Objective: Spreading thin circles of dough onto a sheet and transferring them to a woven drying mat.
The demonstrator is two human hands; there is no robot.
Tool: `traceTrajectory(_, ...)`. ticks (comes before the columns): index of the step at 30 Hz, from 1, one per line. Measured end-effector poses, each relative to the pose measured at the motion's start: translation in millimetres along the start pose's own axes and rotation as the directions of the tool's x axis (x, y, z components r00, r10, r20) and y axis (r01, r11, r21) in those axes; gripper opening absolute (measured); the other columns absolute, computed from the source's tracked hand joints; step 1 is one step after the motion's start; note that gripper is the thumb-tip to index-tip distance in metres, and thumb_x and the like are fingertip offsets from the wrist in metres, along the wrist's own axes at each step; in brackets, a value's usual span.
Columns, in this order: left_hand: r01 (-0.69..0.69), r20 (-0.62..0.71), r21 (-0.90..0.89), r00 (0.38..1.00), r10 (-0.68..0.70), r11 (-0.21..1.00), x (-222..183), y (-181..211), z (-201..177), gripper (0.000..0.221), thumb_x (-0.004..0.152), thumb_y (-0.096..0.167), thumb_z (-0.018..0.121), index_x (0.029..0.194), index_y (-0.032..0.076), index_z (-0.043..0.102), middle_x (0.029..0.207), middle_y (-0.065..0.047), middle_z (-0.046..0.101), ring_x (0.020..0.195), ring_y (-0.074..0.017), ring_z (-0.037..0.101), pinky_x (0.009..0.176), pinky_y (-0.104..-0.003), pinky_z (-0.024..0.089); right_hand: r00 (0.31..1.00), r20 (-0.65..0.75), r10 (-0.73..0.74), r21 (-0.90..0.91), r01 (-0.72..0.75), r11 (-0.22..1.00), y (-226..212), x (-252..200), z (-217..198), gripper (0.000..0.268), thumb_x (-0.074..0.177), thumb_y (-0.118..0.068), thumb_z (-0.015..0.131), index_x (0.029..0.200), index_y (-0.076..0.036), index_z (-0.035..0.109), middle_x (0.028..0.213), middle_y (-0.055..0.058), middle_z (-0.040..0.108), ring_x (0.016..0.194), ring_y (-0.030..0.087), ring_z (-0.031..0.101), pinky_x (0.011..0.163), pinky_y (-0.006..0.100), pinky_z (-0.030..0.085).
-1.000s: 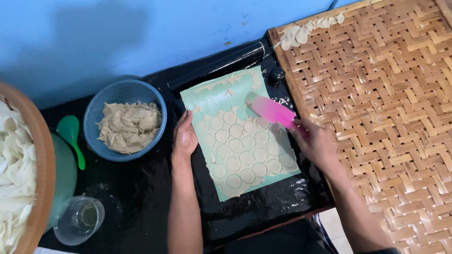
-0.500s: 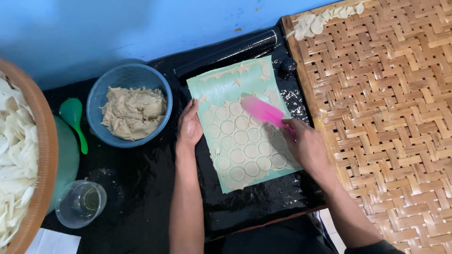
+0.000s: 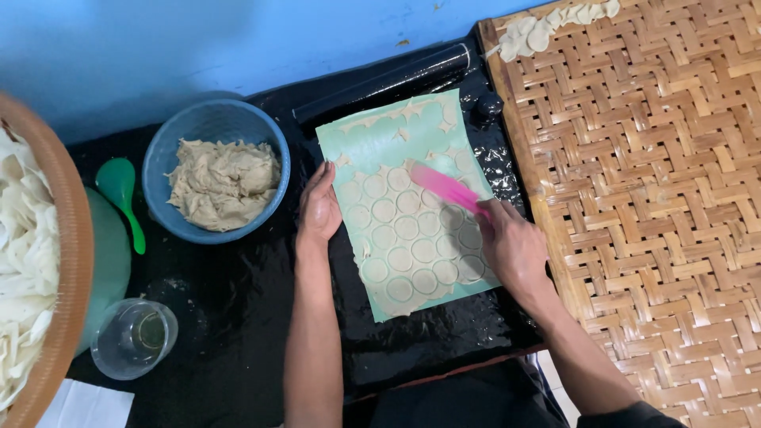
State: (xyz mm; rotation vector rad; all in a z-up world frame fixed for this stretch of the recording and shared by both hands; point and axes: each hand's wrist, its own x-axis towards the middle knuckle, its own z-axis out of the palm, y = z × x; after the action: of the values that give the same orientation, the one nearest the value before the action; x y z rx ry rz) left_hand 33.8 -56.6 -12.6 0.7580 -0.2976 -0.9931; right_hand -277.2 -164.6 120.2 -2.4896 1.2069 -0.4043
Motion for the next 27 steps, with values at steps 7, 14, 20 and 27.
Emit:
traceTrajectory(7,0.042,0.045,-0.078,0.998,-0.039,0.996,-3,11,14,0.037,0.108,0.023,0.054,0.138,0.0,0.057,0.138,-0.007,0.063,0.13,-0.0171,0.057,0.114,-0.034,0.042,0.997,-0.075,0.004,0.059,0.0,0.998,-2,-4,-2,0.017,0.099,-0.022,0.066,0.111,-0.012,0.07,0.098,0.01,0.073,0.073,0.036,0.071,0.06,0.047,0.053)
traceTrajectory(14,0.035,0.039,-0.061,0.999,-0.033,0.997,-4,8,13,0.034,0.107,0.023,0.056,0.133,0.002,0.06,0.136,-0.006,0.064,0.129,-0.0163,0.058,0.114,-0.033,0.042,0.999,-0.023,-0.05,0.114,0.052,0.992,-2,-15,-4,0.019,0.097,-0.022,0.067,0.111,-0.01,0.069,0.098,0.012,0.073,0.074,0.036,0.071,0.061,0.046,0.054)
traceTrajectory(20,-0.014,0.018,-0.001,1.0,0.014,1.0,-1,4,6,0.032,0.109,0.023,0.058,0.13,0.0,0.061,0.135,-0.005,0.063,0.13,-0.0141,0.055,0.116,-0.031,0.039,1.0,0.003,-0.023,0.036,0.023,0.999,-2,-11,1,0.017,0.098,-0.022,0.066,0.111,-0.012,0.069,0.096,0.01,0.072,0.073,0.037,0.07,0.061,0.048,0.053)
traceTrajectory(27,0.036,-0.01,-0.046,0.999,-0.037,0.998,-5,11,16,0.032,0.106,0.023,0.057,0.13,0.002,0.063,0.133,-0.004,0.064,0.127,-0.0149,0.056,0.113,-0.032,0.04,0.996,-0.09,-0.009,0.072,0.016,0.997,3,0,6,0.016,0.098,-0.019,0.066,0.111,-0.011,0.069,0.1,0.01,0.073,0.075,0.036,0.071,0.06,0.047,0.053)
